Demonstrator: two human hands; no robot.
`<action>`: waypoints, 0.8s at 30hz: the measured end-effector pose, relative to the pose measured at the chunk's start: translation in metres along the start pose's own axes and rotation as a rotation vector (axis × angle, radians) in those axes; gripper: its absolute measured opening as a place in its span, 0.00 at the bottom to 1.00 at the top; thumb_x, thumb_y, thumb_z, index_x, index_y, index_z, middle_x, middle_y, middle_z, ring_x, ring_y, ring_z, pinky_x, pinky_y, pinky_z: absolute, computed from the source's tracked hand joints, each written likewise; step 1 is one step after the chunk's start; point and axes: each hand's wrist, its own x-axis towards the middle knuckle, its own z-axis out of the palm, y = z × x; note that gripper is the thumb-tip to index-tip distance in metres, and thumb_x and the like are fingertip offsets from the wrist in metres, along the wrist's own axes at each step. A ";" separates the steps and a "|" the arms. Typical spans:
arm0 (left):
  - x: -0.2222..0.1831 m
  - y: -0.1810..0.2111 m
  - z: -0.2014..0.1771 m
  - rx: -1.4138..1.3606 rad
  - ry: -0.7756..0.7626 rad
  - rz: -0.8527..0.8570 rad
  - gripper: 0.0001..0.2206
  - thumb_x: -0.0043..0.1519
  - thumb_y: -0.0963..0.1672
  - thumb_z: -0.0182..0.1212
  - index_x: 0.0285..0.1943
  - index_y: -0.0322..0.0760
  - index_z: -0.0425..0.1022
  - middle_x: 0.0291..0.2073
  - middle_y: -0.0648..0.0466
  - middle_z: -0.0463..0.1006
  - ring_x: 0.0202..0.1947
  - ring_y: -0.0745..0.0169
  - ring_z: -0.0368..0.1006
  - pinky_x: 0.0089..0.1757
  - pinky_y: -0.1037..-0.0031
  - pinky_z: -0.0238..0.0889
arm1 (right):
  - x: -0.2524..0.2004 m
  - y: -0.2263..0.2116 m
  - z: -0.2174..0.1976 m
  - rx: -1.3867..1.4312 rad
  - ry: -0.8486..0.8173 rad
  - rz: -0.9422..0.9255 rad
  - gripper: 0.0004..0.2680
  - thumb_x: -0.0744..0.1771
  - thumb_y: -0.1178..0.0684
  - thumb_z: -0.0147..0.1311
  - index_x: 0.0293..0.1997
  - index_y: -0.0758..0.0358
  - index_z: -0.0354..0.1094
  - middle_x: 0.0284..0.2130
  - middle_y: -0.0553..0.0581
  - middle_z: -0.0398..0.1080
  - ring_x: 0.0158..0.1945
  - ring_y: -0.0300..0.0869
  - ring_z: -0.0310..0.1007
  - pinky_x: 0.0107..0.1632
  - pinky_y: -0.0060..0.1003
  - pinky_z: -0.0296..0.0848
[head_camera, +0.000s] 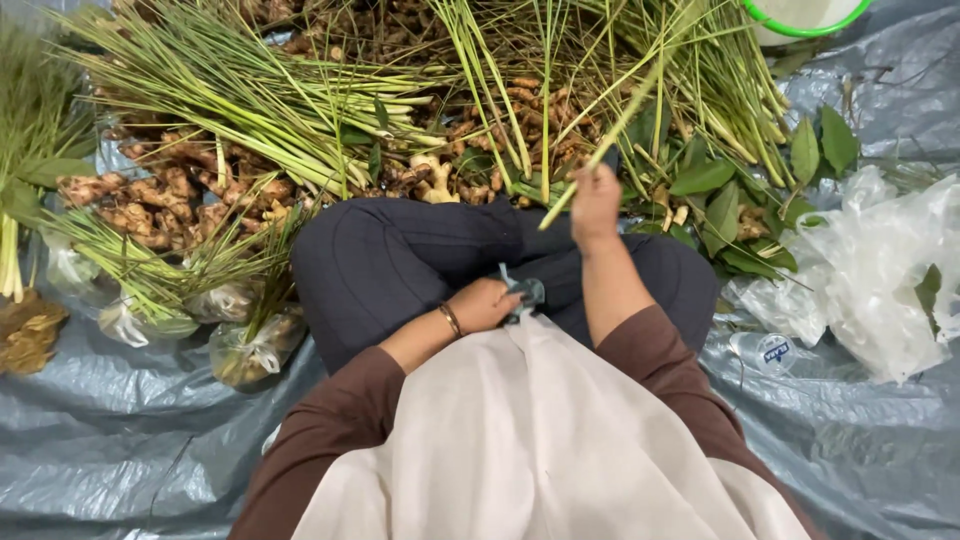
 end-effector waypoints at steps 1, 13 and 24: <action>-0.016 0.024 -0.005 0.118 -0.147 0.011 0.24 0.65 0.50 0.54 0.27 0.20 0.73 0.26 0.29 0.78 0.34 0.25 0.76 0.36 0.48 0.68 | 0.011 -0.021 -0.014 0.082 0.148 0.070 0.07 0.72 0.55 0.47 0.33 0.53 0.64 0.24 0.44 0.67 0.27 0.33 0.63 0.33 0.24 0.61; 0.034 -0.049 -0.008 -0.274 0.213 -0.307 0.22 0.62 0.53 0.59 0.20 0.38 0.77 0.10 0.50 0.74 0.20 0.57 0.77 0.26 0.68 0.70 | -0.004 0.011 -0.002 0.173 -0.199 -0.083 0.08 0.74 0.60 0.36 0.53 0.64 0.64 0.14 0.51 0.58 0.15 0.38 0.62 0.21 0.27 0.65; 0.039 -0.016 -0.018 -0.070 0.011 -0.294 0.20 0.61 0.53 0.58 0.35 0.32 0.81 0.30 0.45 0.83 0.44 0.44 0.79 0.44 0.56 0.72 | 0.061 -0.007 0.009 -0.031 -0.113 -0.163 0.12 0.72 0.60 0.44 0.63 0.66 0.64 0.24 0.54 0.67 0.25 0.35 0.67 0.30 0.28 0.68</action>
